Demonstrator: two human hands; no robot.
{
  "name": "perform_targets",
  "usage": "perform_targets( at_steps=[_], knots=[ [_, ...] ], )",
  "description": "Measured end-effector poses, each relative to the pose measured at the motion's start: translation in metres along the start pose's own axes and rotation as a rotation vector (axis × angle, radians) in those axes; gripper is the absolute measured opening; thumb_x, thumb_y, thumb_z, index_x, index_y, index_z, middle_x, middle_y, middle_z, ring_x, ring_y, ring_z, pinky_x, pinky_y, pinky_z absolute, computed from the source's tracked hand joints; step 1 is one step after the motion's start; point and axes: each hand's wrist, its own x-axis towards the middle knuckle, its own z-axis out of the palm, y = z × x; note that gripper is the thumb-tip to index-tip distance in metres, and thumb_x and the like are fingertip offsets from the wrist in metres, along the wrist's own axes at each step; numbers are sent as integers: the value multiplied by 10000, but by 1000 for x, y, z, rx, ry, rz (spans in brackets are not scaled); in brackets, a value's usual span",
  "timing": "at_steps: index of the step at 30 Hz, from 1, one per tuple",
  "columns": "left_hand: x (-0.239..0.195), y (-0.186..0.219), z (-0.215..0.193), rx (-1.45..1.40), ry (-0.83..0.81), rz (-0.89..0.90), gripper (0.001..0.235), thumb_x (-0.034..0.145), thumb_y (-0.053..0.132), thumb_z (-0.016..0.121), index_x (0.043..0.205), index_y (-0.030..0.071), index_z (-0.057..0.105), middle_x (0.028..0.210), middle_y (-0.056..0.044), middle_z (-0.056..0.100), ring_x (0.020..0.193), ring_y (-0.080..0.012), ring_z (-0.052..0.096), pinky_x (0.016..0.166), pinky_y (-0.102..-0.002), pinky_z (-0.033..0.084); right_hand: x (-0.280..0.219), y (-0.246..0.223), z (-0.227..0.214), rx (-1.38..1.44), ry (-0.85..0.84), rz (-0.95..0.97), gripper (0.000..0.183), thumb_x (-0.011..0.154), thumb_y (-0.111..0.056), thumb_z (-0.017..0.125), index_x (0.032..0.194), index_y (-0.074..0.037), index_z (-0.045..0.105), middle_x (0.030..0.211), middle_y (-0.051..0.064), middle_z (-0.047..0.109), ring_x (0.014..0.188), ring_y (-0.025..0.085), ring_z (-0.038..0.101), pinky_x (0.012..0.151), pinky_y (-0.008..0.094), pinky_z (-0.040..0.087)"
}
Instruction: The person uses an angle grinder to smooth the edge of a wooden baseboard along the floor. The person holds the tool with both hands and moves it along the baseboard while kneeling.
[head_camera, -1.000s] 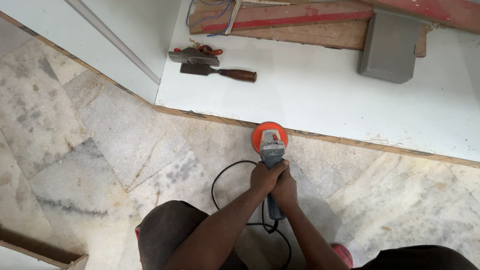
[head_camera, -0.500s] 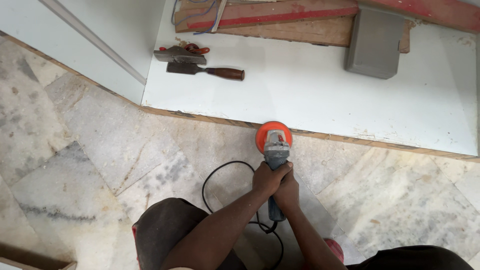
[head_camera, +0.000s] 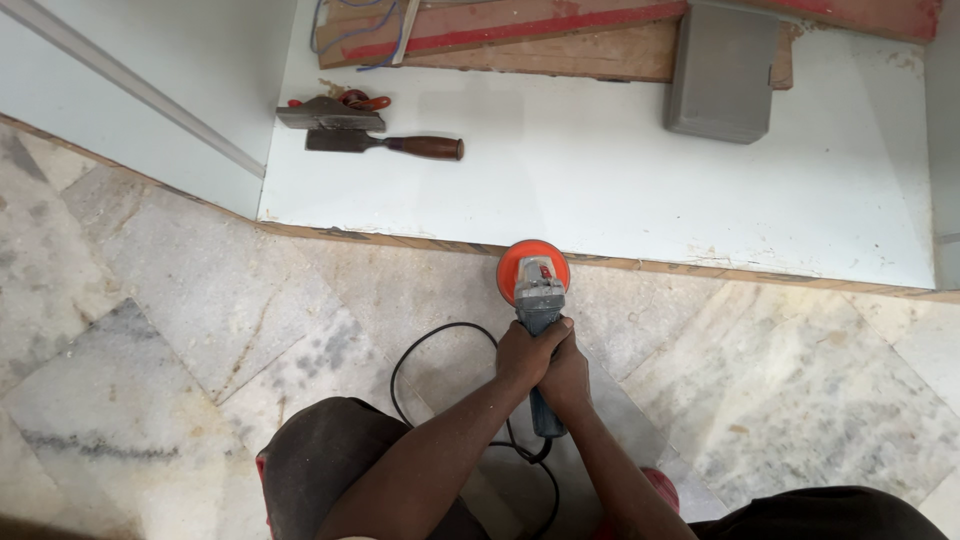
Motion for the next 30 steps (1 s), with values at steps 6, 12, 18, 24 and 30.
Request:
perform_targets(
  at_steps=[6,12,18,24,30],
  knots=[
    [3,0,27,36,-38,75,852,731,691,690,1068,-91,667,942,-199,766,829,-282,769,749,-358,596,-1,16,-18,29,32,69,697,798,-368,717,1363,-74,433,1062,238,747,1005,406,737,823,478,564],
    [6,4,57,114,-28,78,848,761,677,733,1081,-97,599,950,-204,742,854,-297,770,766,-379,615,0,35,-39,53,93,59,684,788,-384,737,1331,-66,470,1071,229,751,1013,397,739,823,474,563],
    [-2,7,65,4,-17,124,771,760,654,718,1068,-52,693,940,-178,769,855,-274,769,778,-370,590,3,46,-48,31,84,28,691,798,-379,732,1360,-67,478,1070,250,749,1015,426,719,819,487,550],
    [-23,15,74,104,-33,129,802,772,620,750,1114,-88,595,981,-208,743,873,-294,758,788,-378,599,-17,53,-55,160,163,5,649,807,-327,738,1333,-36,493,1094,216,747,1009,343,749,810,429,568],
    [-61,19,75,-68,-140,265,787,798,549,741,1189,-95,514,1027,-215,712,897,-300,768,762,-382,623,-50,44,-71,308,228,-66,729,814,-287,729,1444,-60,442,1174,172,714,1052,290,716,848,415,558]
  ],
)
